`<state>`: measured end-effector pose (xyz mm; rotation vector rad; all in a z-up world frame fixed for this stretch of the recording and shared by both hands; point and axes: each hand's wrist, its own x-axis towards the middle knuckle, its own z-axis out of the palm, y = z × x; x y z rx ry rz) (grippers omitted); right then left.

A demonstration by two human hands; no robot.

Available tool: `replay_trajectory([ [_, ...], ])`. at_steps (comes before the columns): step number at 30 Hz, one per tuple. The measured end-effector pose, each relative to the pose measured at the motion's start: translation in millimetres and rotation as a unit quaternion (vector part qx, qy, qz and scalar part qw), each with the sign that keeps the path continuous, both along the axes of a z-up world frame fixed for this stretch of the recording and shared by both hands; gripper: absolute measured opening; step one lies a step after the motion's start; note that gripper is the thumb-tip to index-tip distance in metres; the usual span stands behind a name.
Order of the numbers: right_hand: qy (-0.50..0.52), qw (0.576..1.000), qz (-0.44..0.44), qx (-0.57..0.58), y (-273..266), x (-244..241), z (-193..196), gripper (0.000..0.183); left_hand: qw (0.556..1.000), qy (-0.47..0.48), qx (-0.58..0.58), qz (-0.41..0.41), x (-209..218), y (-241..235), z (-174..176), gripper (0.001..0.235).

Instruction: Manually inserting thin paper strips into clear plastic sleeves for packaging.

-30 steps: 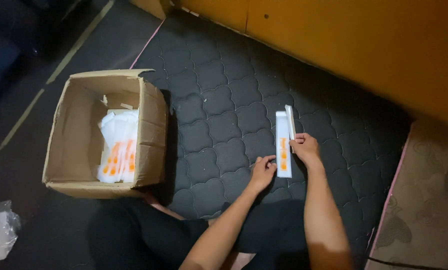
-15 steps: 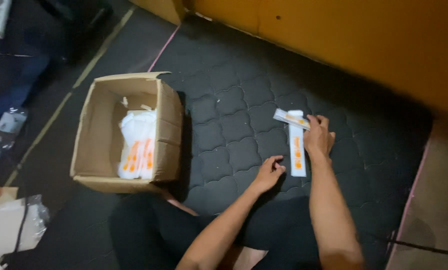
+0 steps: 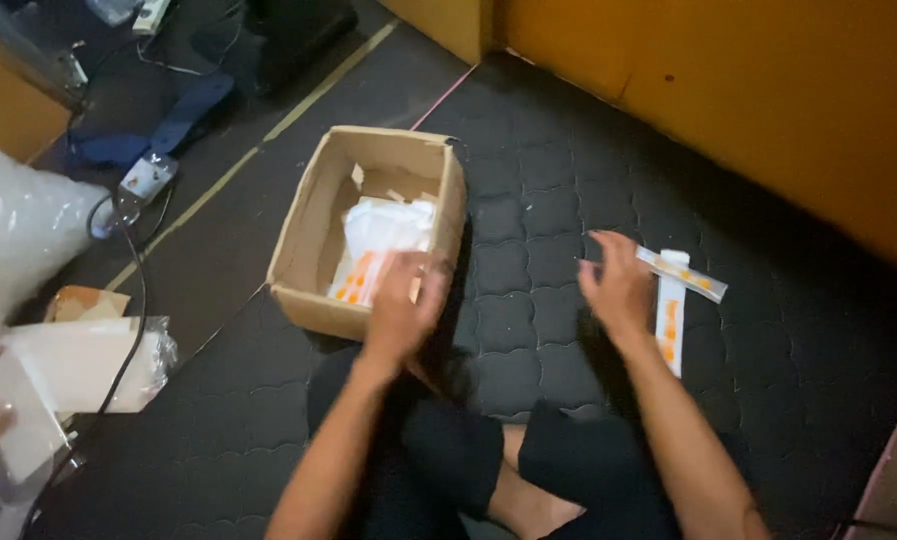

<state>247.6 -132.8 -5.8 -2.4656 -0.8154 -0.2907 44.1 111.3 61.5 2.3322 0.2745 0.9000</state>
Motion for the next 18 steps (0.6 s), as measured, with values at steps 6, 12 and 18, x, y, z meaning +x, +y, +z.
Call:
replay_trajectory([
  [6, -0.109, 0.959, 0.188, 0.179, 170, -83, 30, 0.027, 0.992, 0.108, 0.034, 0.053, 25, 175, -64, 0.021],
  [12, 0.198, 0.949, 0.187, -0.158, 327, -104, -19, 0.040, 0.873, 0.447, -0.145, 0.131, 51, 237, -202, 0.043],
  [18, 0.393, 0.865, -0.015, -0.311, 331, -95, -112, 0.076, 0.807, 0.578, -0.079, 0.084, 39, 228, -239, 0.077],
])
